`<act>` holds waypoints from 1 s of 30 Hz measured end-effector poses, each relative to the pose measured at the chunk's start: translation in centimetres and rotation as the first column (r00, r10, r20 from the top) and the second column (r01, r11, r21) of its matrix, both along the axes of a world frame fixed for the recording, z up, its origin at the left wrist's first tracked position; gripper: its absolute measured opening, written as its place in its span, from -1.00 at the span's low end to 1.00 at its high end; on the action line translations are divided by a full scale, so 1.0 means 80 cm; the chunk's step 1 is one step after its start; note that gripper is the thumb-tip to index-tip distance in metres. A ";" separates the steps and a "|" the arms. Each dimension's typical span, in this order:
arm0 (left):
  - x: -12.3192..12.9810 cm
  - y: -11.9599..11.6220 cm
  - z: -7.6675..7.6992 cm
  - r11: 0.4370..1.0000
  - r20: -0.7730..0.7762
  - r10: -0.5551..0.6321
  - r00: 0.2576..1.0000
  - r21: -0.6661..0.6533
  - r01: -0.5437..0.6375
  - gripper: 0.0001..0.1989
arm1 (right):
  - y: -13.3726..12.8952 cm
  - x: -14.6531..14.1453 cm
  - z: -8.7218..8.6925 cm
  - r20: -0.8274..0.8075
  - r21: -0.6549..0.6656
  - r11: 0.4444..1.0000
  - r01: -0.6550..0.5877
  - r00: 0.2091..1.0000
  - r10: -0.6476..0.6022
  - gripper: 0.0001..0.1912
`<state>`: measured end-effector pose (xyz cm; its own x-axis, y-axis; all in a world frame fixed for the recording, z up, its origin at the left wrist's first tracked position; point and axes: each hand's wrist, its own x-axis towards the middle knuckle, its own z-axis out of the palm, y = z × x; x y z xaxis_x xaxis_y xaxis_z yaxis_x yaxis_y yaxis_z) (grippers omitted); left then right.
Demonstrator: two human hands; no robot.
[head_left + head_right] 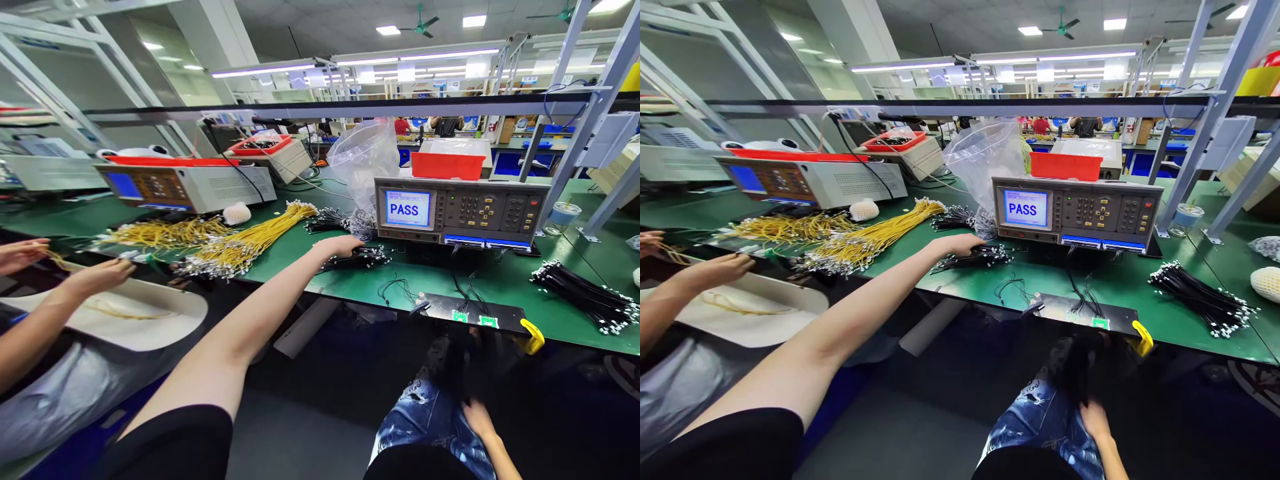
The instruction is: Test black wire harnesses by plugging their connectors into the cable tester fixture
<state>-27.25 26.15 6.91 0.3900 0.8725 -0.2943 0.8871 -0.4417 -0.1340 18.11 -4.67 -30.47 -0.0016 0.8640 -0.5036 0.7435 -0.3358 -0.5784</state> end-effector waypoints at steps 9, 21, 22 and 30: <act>0.011 -0.010 0.017 0.996 -0.028 0.067 0.997 0.062 -0.065 -0.43 | 0.001 -0.003 0.005 0.008 -0.050 0.999 0.021 1.000 -0.020 -0.48; -0.005 -0.054 0.043 0.921 0.330 0.201 0.922 0.257 -0.292 -0.62 | -0.001 -0.002 0.005 -0.033 -0.021 0.999 0.049 0.998 -0.050 -0.49; -0.007 -0.060 0.045 0.920 0.398 0.189 0.898 0.249 -0.304 -0.69 | 0.000 -0.002 0.005 -0.036 -0.020 0.998 0.054 0.998 -0.055 -0.50; 0.013 -0.119 0.076 0.900 0.907 0.017 0.421 0.169 -0.402 -0.36 | -0.007 0.002 0.017 -0.069 0.008 0.996 0.086 0.994 -0.086 -0.55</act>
<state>-26.18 16.67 12.97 0.0526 0.9202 0.3880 0.6597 -0.3237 0.6783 18.24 -5.21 -29.10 0.0387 0.8679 -0.4952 0.6704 -0.3900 -0.6312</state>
